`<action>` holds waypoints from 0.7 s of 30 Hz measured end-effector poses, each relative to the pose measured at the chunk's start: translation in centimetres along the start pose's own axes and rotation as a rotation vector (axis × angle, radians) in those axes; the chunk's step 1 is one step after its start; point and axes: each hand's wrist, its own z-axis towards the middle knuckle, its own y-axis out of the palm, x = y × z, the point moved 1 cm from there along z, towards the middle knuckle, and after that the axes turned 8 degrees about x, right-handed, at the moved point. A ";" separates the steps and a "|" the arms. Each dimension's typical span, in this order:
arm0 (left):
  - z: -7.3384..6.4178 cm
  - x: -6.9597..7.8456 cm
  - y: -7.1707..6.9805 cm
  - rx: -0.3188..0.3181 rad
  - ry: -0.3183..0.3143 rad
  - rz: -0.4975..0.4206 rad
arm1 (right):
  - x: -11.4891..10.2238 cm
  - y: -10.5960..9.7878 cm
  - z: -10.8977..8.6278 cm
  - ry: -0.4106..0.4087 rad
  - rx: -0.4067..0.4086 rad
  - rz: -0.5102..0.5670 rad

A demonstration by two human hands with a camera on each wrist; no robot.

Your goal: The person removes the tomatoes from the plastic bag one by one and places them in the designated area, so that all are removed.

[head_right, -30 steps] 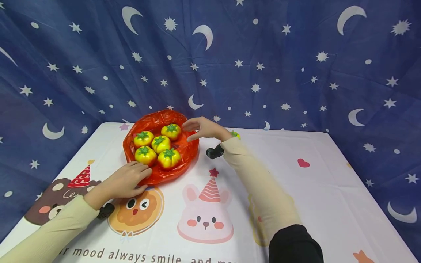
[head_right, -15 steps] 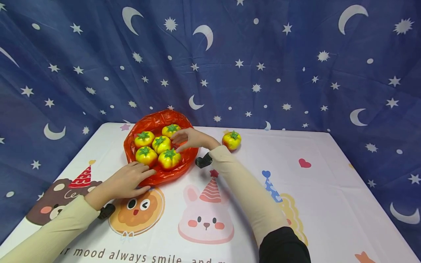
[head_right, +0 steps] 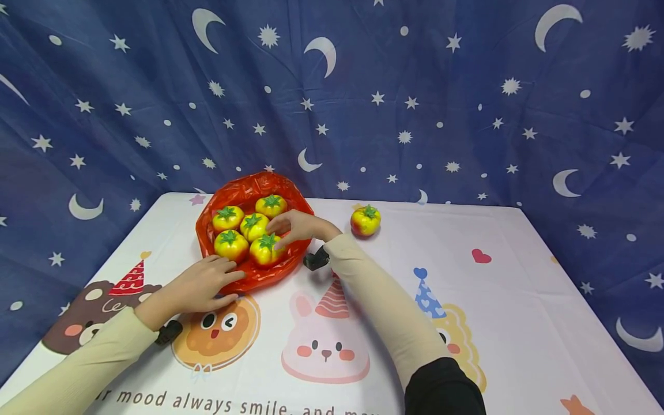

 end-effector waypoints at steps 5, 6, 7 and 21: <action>0.0 0.0 0.0 -0.004 -0.003 0.000 | 0.3 0.2 0.2 -0.014 -0.012 -0.059; 0.0 0.0 0.0 -0.004 -0.003 0.000 | 0.3 0.3 0.2 -0.015 -0.013 -0.067; 0.0 0.0 0.0 -0.004 -0.004 0.001 | 0.3 0.3 0.2 -0.016 -0.015 -0.077; 0.0 0.0 0.1 -0.002 0.003 0.008 | 0.7 1.0 0.3 -0.027 0.024 -0.114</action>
